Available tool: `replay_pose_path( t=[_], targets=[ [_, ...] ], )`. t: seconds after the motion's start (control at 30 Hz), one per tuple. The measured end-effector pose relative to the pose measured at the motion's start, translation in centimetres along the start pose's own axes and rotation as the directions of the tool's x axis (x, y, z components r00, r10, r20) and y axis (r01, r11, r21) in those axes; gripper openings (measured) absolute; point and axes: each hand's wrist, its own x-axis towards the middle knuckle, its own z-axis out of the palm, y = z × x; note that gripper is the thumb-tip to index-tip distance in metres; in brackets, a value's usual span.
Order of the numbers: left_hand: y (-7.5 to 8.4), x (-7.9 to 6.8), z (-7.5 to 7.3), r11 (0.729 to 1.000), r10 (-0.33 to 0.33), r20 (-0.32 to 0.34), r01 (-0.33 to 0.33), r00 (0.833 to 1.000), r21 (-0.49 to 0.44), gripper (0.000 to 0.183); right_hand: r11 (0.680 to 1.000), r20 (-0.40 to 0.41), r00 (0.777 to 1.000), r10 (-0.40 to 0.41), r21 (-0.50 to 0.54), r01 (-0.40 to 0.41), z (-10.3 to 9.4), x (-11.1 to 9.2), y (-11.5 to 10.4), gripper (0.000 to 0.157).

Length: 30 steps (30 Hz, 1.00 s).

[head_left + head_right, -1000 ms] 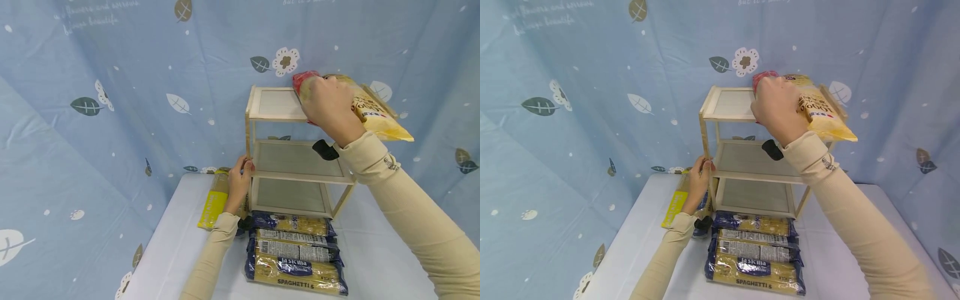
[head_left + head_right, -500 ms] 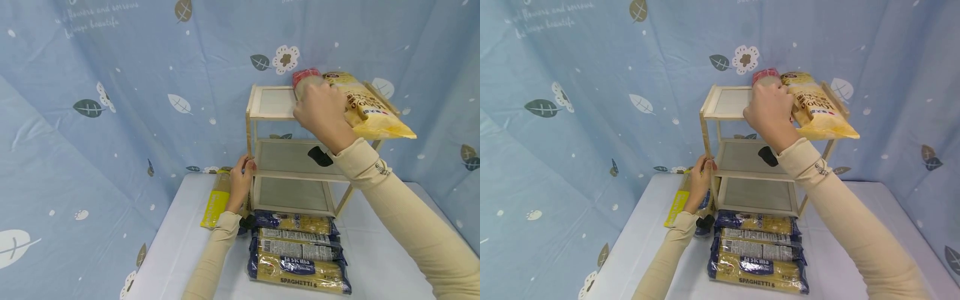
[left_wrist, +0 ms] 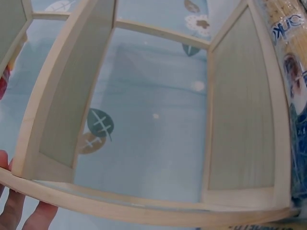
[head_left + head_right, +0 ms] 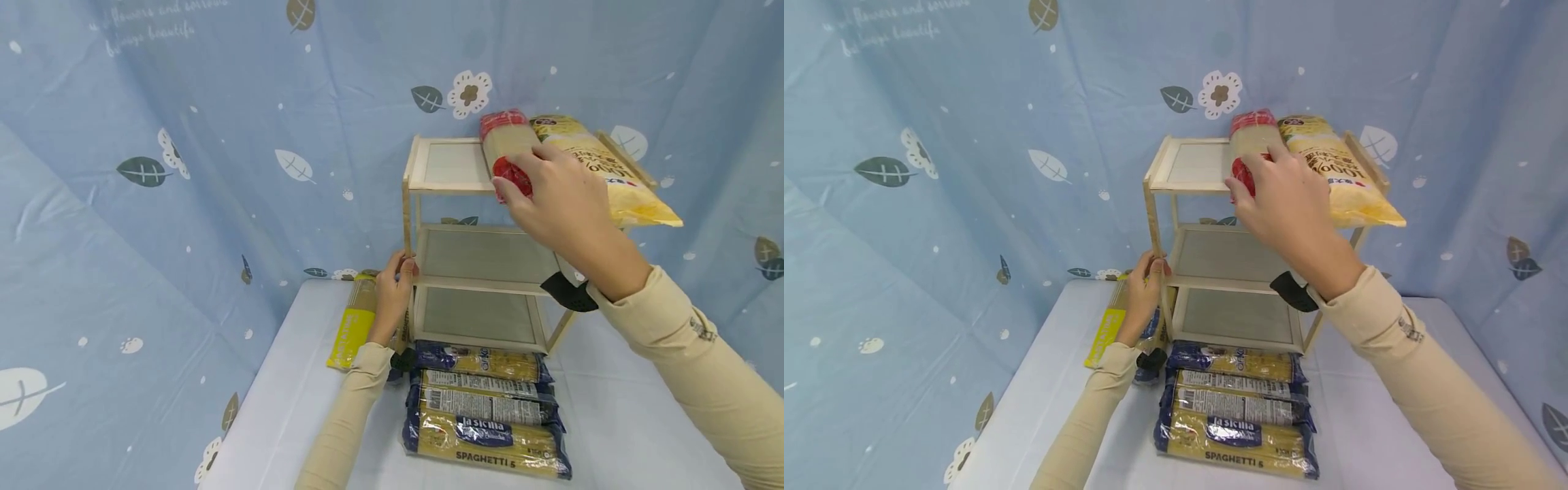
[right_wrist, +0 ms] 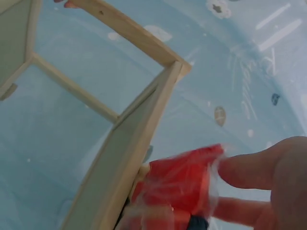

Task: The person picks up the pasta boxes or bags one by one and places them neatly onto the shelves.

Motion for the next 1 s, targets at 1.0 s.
replay_pose_path(
  t=[1.0],
  targets=[
    [0.2,0.0,-0.1,1.0,0.014,0.003,-0.014,1.0,-0.002,0.036,0.811,-0.162,0.845,-0.51,0.238,0.535,-1.0,-9.8,3.9,0.046]
  ],
)
